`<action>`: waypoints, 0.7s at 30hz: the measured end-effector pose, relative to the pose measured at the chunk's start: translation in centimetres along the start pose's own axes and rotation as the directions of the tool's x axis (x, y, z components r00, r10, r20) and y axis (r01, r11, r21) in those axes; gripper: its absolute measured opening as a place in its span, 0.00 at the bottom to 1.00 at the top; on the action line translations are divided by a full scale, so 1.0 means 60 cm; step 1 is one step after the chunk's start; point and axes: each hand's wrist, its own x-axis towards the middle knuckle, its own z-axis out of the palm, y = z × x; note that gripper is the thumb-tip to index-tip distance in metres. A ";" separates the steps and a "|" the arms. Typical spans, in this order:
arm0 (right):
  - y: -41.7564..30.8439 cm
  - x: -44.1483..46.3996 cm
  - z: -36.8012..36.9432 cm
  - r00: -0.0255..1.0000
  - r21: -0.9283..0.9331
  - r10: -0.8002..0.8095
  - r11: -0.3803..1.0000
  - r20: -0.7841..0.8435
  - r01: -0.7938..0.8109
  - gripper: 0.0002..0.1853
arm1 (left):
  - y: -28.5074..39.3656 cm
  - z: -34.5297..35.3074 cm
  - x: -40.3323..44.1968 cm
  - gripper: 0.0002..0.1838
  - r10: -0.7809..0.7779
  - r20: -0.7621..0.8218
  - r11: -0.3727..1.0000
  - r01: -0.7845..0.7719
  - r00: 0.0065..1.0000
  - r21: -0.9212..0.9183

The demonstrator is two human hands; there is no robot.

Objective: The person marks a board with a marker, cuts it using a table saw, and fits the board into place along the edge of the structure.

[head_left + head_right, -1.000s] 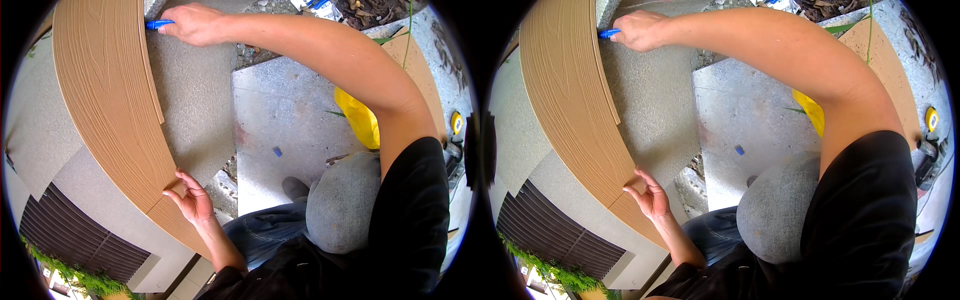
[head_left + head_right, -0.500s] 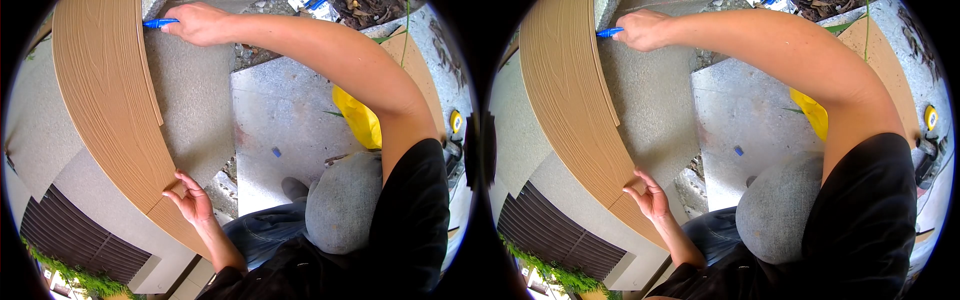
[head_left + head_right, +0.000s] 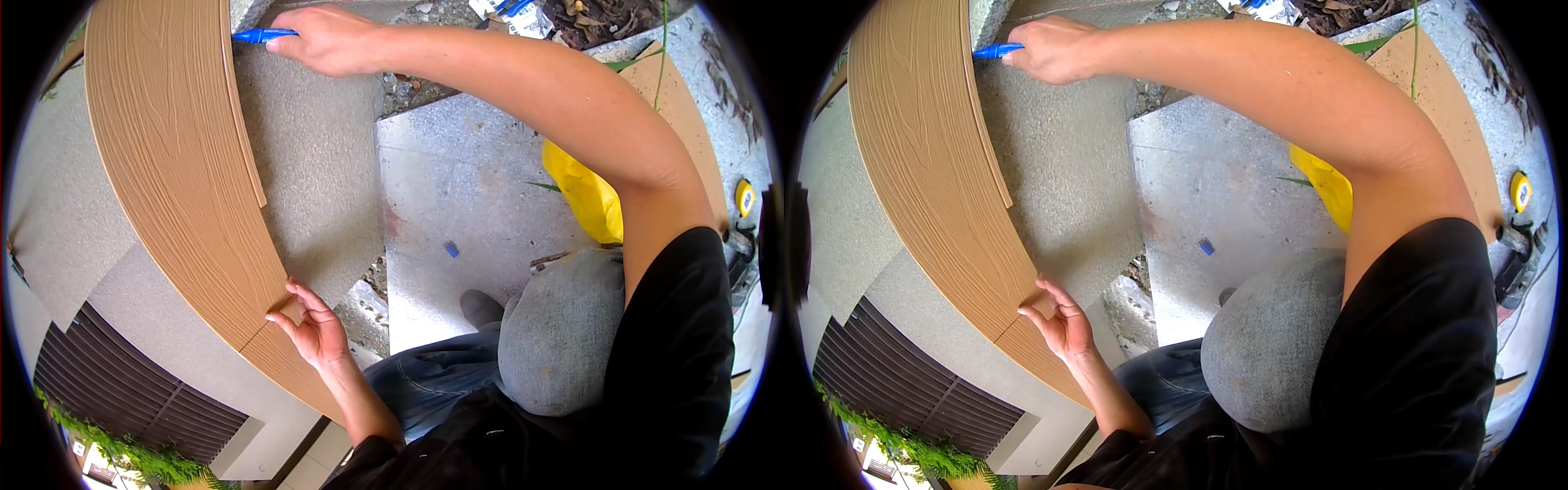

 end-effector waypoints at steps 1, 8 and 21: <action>0.005 -0.002 0.002 1.000 0.056 0.027 0.998 -0.009 -0.027 0.22 | 0.002 -0.001 0.001 0.38 0.004 -0.003 1.000 -0.004 1.000 0.003; 0.009 -0.016 -0.006 0.999 -0.043 -0.038 0.998 -0.005 0.038 0.22 | 0.001 -0.003 0.002 0.38 0.051 0.010 0.998 -0.052 0.999 0.044; -0.004 0.028 0.026 0.997 -0.142 -0.042 0.989 0.070 0.052 0.22 | 0.007 -0.010 0.005 0.38 0.001 0.035 1.000 -0.001 0.999 -0.009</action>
